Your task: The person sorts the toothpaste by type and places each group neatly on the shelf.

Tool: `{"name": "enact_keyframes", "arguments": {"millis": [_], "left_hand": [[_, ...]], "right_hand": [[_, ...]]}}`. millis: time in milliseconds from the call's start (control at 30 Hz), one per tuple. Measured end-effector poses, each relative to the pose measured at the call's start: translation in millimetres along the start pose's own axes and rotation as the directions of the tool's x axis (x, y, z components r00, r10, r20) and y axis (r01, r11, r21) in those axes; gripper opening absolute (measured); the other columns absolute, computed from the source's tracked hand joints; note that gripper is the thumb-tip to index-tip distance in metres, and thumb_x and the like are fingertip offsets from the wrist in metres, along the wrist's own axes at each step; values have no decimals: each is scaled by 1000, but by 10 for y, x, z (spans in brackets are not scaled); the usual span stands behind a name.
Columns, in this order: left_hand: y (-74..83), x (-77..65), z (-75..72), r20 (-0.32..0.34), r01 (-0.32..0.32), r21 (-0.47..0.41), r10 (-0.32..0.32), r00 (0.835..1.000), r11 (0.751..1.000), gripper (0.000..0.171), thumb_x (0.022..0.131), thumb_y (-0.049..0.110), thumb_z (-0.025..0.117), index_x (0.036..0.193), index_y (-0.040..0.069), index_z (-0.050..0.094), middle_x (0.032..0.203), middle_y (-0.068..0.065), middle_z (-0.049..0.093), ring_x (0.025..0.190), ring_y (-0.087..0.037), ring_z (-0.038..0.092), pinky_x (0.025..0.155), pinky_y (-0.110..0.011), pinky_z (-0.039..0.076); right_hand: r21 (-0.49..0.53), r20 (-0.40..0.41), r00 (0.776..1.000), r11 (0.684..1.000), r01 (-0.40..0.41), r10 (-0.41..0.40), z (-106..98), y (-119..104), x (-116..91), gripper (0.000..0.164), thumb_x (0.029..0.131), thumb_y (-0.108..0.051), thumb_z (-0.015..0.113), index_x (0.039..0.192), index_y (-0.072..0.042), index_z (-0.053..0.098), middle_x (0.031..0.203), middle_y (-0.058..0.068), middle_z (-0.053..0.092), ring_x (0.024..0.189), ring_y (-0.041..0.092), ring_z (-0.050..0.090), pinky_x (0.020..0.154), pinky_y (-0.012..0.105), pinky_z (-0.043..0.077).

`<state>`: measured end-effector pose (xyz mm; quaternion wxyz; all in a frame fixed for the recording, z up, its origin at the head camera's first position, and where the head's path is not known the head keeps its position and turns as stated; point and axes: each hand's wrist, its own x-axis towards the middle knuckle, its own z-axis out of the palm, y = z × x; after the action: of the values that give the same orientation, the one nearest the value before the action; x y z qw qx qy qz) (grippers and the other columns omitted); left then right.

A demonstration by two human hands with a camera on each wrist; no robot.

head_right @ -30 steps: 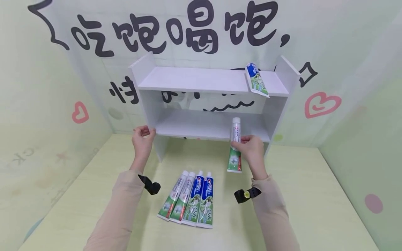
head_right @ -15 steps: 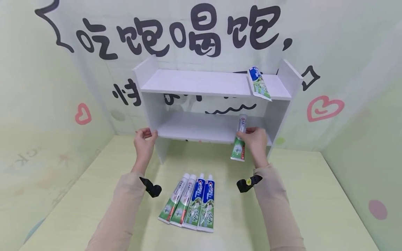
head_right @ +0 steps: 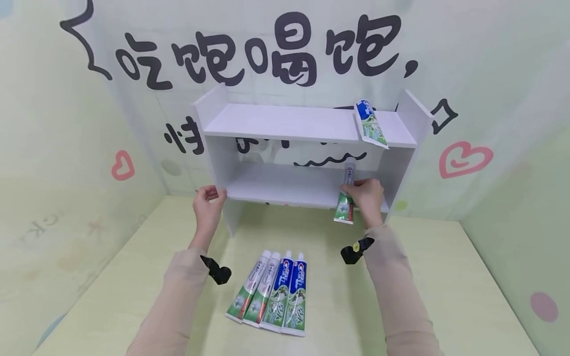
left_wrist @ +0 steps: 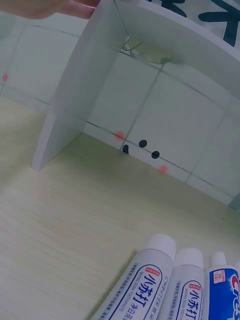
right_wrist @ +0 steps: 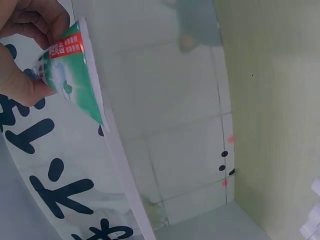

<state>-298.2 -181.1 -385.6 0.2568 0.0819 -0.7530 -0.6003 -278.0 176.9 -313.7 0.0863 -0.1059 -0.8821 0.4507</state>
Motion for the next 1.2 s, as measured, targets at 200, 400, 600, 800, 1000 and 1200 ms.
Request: {"name": "enact_keyframes", "arguments": {"millis": [200,400,600,800,1000,1200], "left_hand": [[1,-7,-7,4,10,0,-10,1000,1000,29,82,16,63,105,0,55,102,-14,61,94,-21,57,69,-14,46],[-26,-9,-1,-4,3,1,-3,1000,1000,29,82,17,63,105,0,56,102,-14,61,94,-21,58,69,-15,47],[-38,1,5,-6,4,2,-4,1000,1000,29,82,16,63,105,0,55,101,-13,61,94,-21,58,69,-14,47],[-45,2,15,-11,2,9,-2,1000,1000,29,81,16,64,105,0,56,101,-13,62,93,-20,58,69,-16,47],[-37,-8,24,-7,-2,9,2,1000,1000,30,81,16,64,105,-1,55,101,-14,62,93,-21,57,68,-14,47],[-35,-4,19,-12,4,1,-4,1000,1000,31,80,16,64,104,-1,55,101,-14,62,94,-21,57,68,-12,46]], "right_hand": [[-2,-47,999,1000,15,-15,11,35,91,43,76,-26,69,102,8,64,103,25,65,60,7,52,55,16,42],[16,-107,994,1000,8,-7,73,111,147,43,77,-25,69,104,7,63,104,24,64,73,19,57,59,18,42],[36,-179,984,999,0,6,167,153,189,42,78,-25,69,106,6,62,104,21,64,81,25,55,65,22,39],[35,-206,978,999,-5,12,200,164,210,40,79,-23,67,106,5,63,103,21,64,86,29,55,72,25,36],[0,-216,976,1000,0,0,196,181,226,39,78,-24,68,103,6,64,102,22,65,89,31,54,76,30,38],[-21,-201,979,1000,11,-16,205,195,229,39,79,-27,66,102,5,64,101,21,65,86,30,57,68,26,39]]}}
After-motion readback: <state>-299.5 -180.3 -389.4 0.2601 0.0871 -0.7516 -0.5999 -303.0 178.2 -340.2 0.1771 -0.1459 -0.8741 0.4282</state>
